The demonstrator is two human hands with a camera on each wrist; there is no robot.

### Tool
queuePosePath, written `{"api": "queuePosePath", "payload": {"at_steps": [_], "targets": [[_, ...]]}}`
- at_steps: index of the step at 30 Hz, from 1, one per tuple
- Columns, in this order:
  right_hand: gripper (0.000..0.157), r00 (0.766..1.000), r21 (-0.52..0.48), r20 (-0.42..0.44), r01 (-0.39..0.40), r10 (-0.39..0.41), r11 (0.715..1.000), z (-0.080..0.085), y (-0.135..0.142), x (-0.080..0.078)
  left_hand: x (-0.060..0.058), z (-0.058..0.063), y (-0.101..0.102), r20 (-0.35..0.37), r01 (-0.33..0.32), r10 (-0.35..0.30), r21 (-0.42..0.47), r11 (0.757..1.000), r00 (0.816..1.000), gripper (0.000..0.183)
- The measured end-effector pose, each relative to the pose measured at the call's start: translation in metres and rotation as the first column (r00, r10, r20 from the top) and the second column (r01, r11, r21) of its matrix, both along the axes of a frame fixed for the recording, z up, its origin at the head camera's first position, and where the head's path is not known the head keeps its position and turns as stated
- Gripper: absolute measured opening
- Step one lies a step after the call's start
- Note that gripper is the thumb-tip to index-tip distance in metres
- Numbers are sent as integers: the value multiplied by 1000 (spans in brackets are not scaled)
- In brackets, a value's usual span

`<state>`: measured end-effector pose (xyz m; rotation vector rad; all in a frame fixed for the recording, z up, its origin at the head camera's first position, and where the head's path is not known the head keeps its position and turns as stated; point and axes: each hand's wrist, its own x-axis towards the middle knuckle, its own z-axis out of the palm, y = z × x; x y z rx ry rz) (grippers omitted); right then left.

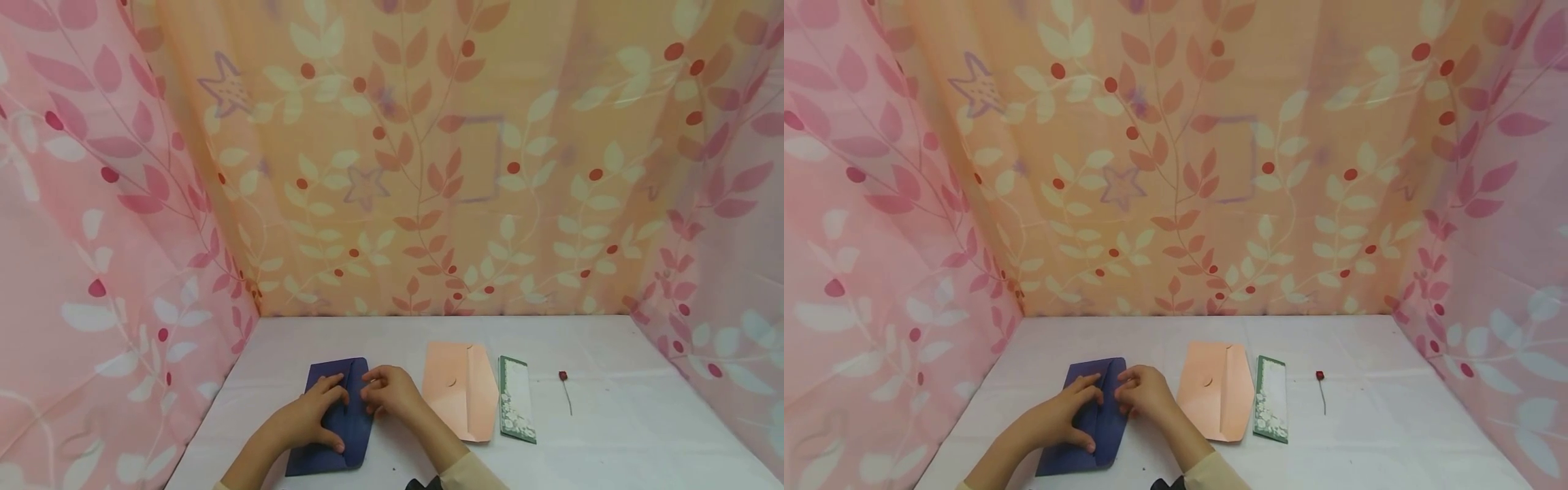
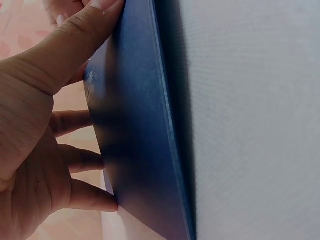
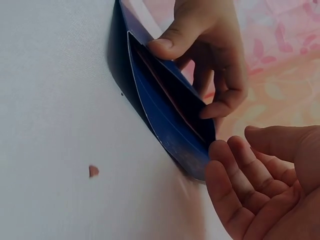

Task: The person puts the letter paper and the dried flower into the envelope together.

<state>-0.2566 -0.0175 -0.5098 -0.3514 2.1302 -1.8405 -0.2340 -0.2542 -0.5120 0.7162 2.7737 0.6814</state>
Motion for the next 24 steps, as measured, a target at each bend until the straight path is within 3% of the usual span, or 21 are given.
{"api": "queuePosePath", "payload": {"at_steps": [10,15,24], "targets": [[42,997,36,-81,5,-2,999,10,16,9,2,-3,0,-3,-20,20,-41,999,1000,71],[38,991,58,-130,12,-5,998,17,27,18,5,-1,1,-5,-19,19,-54,998,1000,76],[35,964,191,-264,77,-25,979,23,52,30,5,2,4,0,-30,31,-58,998,1000,78]]}}
